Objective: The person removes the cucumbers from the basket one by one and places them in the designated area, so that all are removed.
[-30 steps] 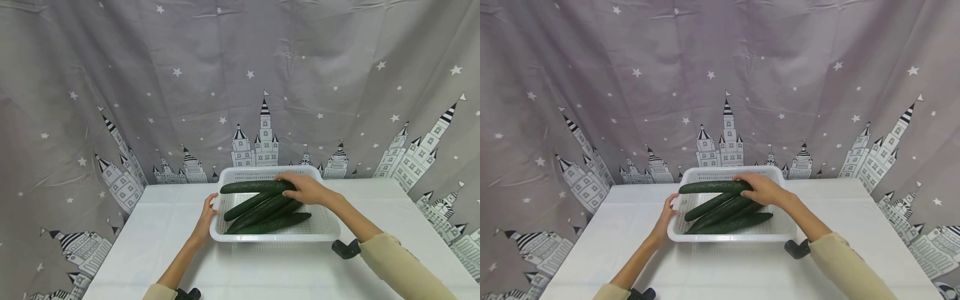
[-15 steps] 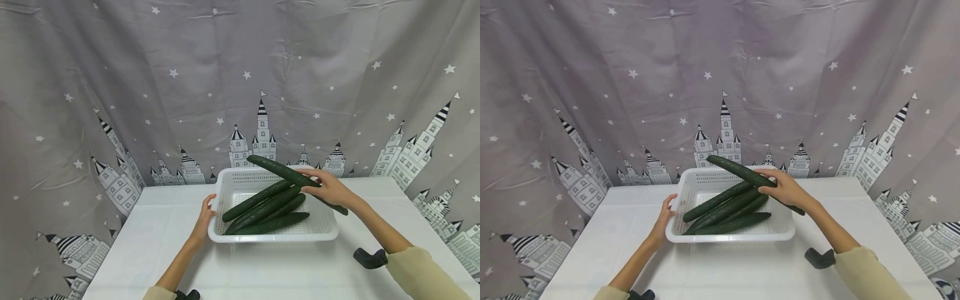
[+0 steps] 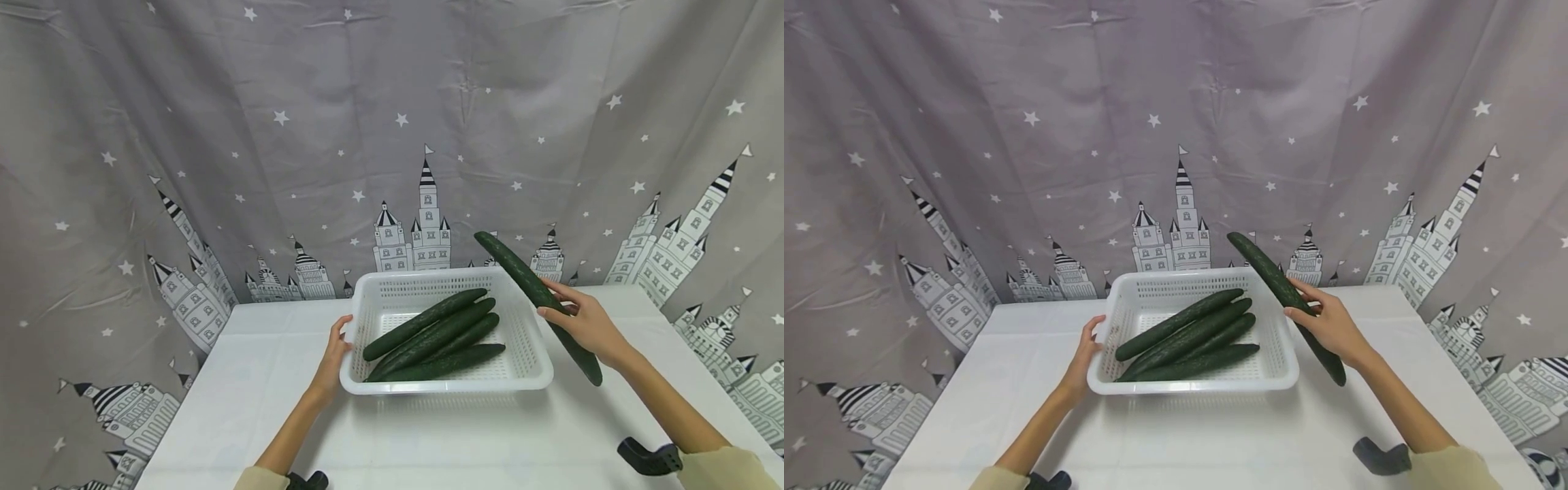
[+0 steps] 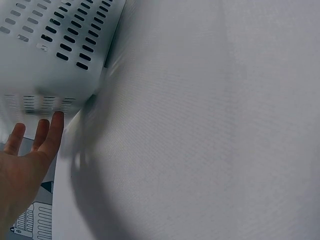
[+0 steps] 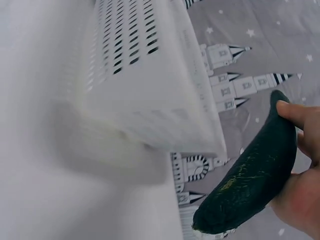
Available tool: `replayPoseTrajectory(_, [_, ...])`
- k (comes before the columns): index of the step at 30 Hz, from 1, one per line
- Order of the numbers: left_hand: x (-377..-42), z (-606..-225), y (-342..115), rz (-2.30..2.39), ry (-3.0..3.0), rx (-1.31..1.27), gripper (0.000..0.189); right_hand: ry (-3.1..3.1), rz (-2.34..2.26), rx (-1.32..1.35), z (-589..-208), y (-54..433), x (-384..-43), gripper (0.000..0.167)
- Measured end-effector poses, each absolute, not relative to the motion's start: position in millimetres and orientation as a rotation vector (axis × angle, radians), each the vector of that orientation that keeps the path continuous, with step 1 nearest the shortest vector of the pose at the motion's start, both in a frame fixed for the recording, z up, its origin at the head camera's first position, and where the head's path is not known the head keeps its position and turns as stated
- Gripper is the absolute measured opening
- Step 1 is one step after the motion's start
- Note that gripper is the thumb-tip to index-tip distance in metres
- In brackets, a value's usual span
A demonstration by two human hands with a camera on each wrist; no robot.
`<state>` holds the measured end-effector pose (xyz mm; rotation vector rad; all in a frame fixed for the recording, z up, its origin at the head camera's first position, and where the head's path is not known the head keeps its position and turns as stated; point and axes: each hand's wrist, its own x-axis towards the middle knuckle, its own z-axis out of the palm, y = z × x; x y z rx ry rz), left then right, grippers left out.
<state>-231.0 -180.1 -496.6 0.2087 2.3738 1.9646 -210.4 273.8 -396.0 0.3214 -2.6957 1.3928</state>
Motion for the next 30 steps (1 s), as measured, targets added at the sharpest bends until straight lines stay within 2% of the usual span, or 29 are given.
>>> replayPoseTrajectory(7, [-232.7, -498.2, -179.9, 1.966, 2.37, 0.211, 0.06, -2.647, 1.445, 0.128, -409.5, 290.7, -201.0, 0.065])
replayPoseTrajectory(13, [-235.3, -500.7, -181.4, 1.978, 2.359, 0.206, 0.06, -2.663, 1.375, 0.004, -435.6, 300.0, -196.0, 0.067])
replayPoseTrajectory(21, [-235.4, -501.1, -181.8, 1.981, 2.358, 0.203, 0.06, -2.721, 1.31, -0.17, -472.1, 302.1, -189.7, 0.07])
replayPoseTrajectory(30, [-235.4, -500.4, -180.6, 1.972, 2.363, 0.204, 0.06, -2.765, 1.377, -0.299, -490.9, 300.9, -186.2, 0.071])
